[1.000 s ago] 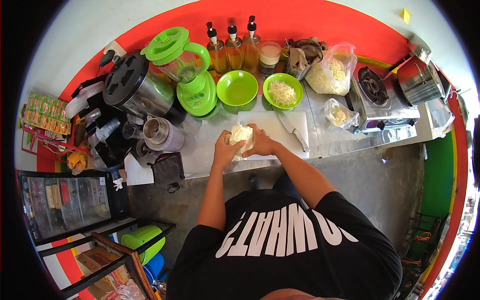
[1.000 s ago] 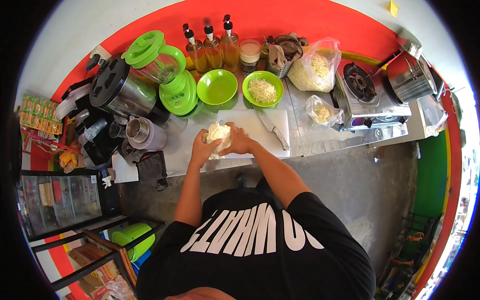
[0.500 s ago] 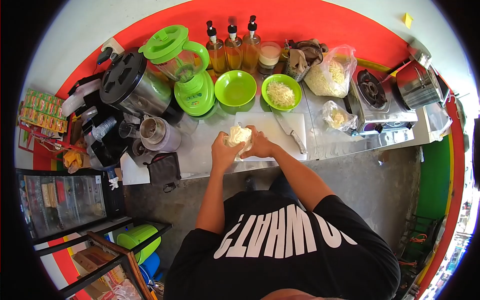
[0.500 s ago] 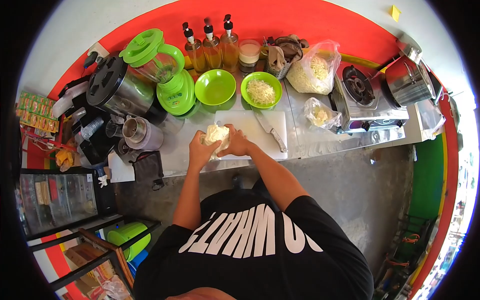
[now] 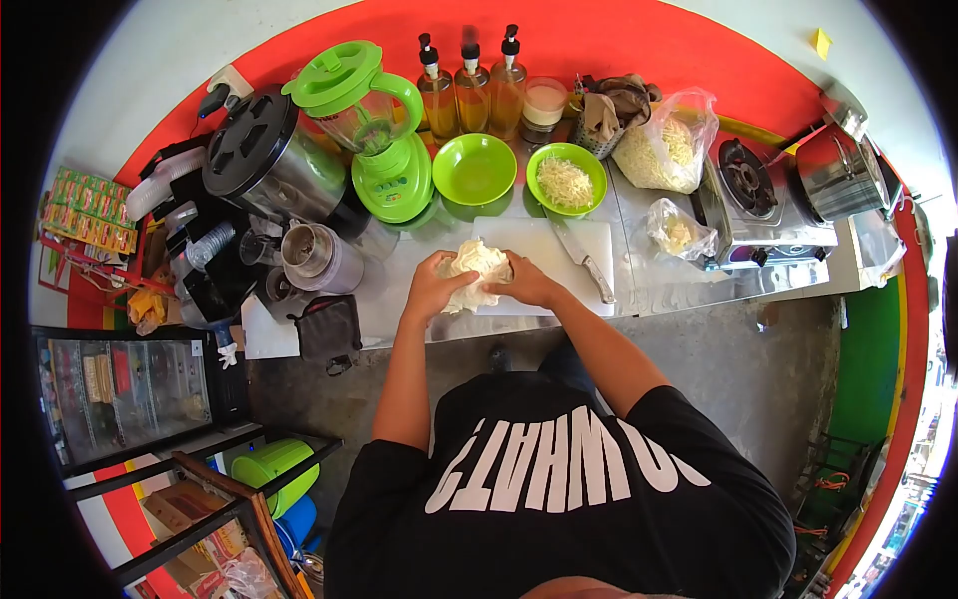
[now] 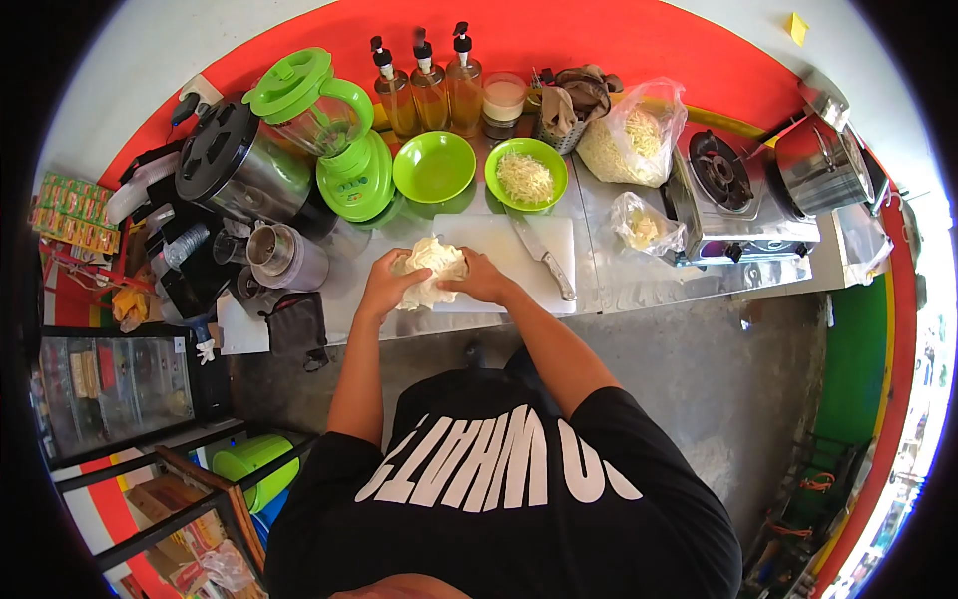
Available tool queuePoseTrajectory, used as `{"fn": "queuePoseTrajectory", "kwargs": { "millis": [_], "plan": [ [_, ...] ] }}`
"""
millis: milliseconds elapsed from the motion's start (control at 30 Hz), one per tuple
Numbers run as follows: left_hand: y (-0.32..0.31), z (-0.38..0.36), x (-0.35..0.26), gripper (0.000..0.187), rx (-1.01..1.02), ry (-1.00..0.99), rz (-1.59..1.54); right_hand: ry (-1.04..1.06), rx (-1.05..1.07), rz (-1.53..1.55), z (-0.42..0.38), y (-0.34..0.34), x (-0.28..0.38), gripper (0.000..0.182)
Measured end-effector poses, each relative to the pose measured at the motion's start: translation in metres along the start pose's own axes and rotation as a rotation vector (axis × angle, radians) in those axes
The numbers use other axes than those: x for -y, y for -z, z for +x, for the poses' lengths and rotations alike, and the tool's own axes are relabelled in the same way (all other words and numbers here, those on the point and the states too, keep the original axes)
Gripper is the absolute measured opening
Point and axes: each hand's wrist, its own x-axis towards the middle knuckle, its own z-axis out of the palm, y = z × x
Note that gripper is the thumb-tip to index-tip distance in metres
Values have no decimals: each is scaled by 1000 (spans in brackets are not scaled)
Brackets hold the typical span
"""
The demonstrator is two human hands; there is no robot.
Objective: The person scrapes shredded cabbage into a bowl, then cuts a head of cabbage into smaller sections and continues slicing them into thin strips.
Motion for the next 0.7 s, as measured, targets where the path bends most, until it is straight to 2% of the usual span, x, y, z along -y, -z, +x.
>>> {"fn": "queuePoseTrajectory", "kwargs": {
  "millis": [33, 133, 267, 333, 467, 533, 567, 633, 700],
  "plan": [
    [0, 0, 1, 50, 4, 38, -32, 0, 26, 124, 2, 1, -2, 83],
    [-5, -2, 7, 53, -34, 59, -66, -5, -4, 174, 2, 0, -2, 74],
    [-9, -3, 9, 54, -98, 75, -64, -38, -43, 174, 5, -9, -5, 69],
    [-8, -5, 7, 56, -153, 87, -15, 42, -154, 57, 6, -15, -8, 63],
    [-5, -11, -1, 59, -196, 50, 126, 51, -264, -87, 13, -26, -19, 64],
    [-7, -11, -5, 60, -234, 61, 141, -42, -182, -10, 16, -24, -20, 84],
    [-8, -10, -2, 60, -236, 64, 140, -42, -177, -10, 16, -26, -20, 84],
    [-11, -9, 2, 58, -350, -110, 251, -13, -315, -113, 13, -28, -13, 72],
    [-9, -17, -10, 56, -287, -71, 240, -40, -326, -157, 10, -30, -6, 73]
  ]
}}
